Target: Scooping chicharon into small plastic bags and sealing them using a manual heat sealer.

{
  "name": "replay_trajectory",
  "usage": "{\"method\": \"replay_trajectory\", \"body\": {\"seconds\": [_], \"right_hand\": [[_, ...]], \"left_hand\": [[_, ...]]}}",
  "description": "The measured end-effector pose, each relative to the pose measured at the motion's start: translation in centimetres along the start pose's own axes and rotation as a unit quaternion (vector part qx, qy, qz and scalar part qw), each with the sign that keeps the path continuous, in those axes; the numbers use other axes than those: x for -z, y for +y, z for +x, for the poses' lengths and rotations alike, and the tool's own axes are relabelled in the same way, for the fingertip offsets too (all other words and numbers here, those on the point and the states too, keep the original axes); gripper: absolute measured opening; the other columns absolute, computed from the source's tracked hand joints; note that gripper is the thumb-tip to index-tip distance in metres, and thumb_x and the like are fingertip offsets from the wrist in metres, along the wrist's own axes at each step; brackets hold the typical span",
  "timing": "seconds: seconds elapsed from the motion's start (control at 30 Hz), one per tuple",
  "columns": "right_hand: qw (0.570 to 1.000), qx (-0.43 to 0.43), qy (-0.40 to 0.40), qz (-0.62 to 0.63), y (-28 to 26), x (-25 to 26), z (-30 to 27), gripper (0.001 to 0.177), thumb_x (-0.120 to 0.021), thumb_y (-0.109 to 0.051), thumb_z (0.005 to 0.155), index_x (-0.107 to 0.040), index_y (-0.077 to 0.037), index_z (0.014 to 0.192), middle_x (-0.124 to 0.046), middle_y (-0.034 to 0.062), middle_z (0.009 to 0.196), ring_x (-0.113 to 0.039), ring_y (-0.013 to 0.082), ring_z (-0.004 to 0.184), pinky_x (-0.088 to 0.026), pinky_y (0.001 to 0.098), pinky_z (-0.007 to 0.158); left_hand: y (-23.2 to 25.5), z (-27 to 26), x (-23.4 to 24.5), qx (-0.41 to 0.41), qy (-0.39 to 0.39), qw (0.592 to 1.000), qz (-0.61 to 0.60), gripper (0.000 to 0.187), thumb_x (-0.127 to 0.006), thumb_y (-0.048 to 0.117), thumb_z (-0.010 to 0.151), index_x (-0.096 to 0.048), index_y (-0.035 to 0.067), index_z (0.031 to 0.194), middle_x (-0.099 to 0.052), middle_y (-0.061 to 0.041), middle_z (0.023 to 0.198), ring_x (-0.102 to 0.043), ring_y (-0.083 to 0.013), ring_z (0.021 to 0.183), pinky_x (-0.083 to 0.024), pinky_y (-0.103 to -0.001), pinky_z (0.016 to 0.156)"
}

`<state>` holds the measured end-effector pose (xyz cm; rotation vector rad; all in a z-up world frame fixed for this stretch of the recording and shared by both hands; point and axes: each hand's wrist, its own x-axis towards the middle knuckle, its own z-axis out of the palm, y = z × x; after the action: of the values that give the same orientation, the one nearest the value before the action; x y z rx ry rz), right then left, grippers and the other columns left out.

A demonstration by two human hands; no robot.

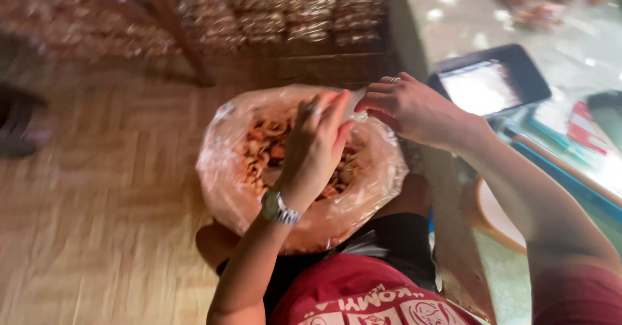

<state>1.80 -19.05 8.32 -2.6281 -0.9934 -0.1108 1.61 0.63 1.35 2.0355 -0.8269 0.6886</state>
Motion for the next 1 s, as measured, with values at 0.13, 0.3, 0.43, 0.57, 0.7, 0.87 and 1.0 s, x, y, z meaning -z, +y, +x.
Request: {"method": "replay_trajectory", "body": {"seconds": [0.13,0.3,0.43,0.57,0.7,0.87,1.0], "right_hand": [[0.993,0.093,0.078,0.003,-0.6,-3.9,3.2,0.008,-0.057,-0.014,0.098,-0.062,-0.009,0.098,-0.057,0.0044,0.083,-0.060,0.0289,0.083,-0.042,0.0371,0.077],[0.982,-0.004,0.119,0.147,1.6,-10.2,4.9,0.032,-0.069,-0.016,0.091,-0.051,-0.004,0.114,-0.062,0.0130,0.096,-0.061,0.0348,0.086,-0.048,0.0418,0.073],[0.968,-0.071,-0.217,0.100,7.3,-19.6,2.2,0.021,-0.058,-0.007,0.083,-0.057,0.001,0.103,-0.068,0.0216,0.077,-0.066,0.0419,0.073,-0.051,0.0466,0.067],[0.917,-0.103,-0.384,-0.001,10.6,-31.6,1.2,0.016,-0.063,-0.019,0.086,-0.064,-0.012,0.101,-0.073,0.0110,0.087,-0.072,0.0311,0.085,-0.054,0.0400,0.074],[0.906,-0.068,-0.401,-0.116,10.5,-38.1,2.5,0.016,-0.066,-0.025,0.081,-0.070,-0.014,0.093,-0.072,0.0054,0.088,-0.071,0.0256,0.086,-0.056,0.0415,0.067],[0.932,0.020,-0.279,-0.232,12.5,-38.5,1.4,0.015,-0.066,-0.023,0.076,-0.070,-0.016,0.089,-0.069,0.0037,0.083,-0.070,0.0235,0.082,-0.057,0.0415,0.060],[0.945,-0.022,-0.224,-0.237,11.7,-32.0,4.0,0.018,-0.057,-0.022,0.082,-0.060,-0.019,0.099,-0.068,0.0007,0.091,-0.069,0.0217,0.091,-0.055,0.0409,0.067]], "left_hand": [[-3.7,-1.9,1.1,0.073,-0.053,0.995,0.030,0.008,-0.071,0.013,0.082,-0.065,0.012,0.087,-0.061,-0.003,0.080,-0.065,-0.0267,0.077,-0.054,-0.035,0.068],[-6.3,-4.7,7.0,0.196,-0.002,0.977,-0.082,0.004,-0.072,0.009,0.083,-0.070,0.011,0.087,-0.066,-0.007,0.071,-0.065,-0.0237,0.068,-0.053,-0.032,0.061],[-8.5,-8.3,9.4,0.342,0.098,0.902,-0.245,0.018,-0.079,0.005,0.080,-0.064,0.000,0.089,-0.061,-0.012,0.067,-0.058,-0.0111,0.055,-0.058,-0.025,0.045],[-9.5,-10.8,8.2,0.374,0.143,0.864,-0.305,0.020,-0.081,0.009,0.080,-0.065,-0.002,0.087,-0.061,-0.011,0.067,-0.060,-0.0105,0.054,-0.061,-0.026,0.045],[-9.7,-12.3,7.5,0.385,0.176,0.853,-0.306,0.015,-0.075,0.011,0.086,-0.066,-0.001,0.089,-0.058,-0.009,0.063,-0.060,-0.0107,0.049,-0.058,-0.024,0.042],[-11.7,-14.4,8.5,0.355,0.216,0.879,-0.236,0.014,-0.077,0.013,0.086,-0.067,0.003,0.089,-0.059,-0.006,0.066,-0.055,-0.0060,0.058,-0.052,-0.023,0.045],[-12.5,-16.0,9.7,0.377,0.225,0.873,-0.212,0.013,-0.078,0.012,0.084,-0.067,0.005,0.086,-0.062,-0.004,0.067,-0.055,-0.0060,0.056,-0.049,-0.018,0.046]]}}
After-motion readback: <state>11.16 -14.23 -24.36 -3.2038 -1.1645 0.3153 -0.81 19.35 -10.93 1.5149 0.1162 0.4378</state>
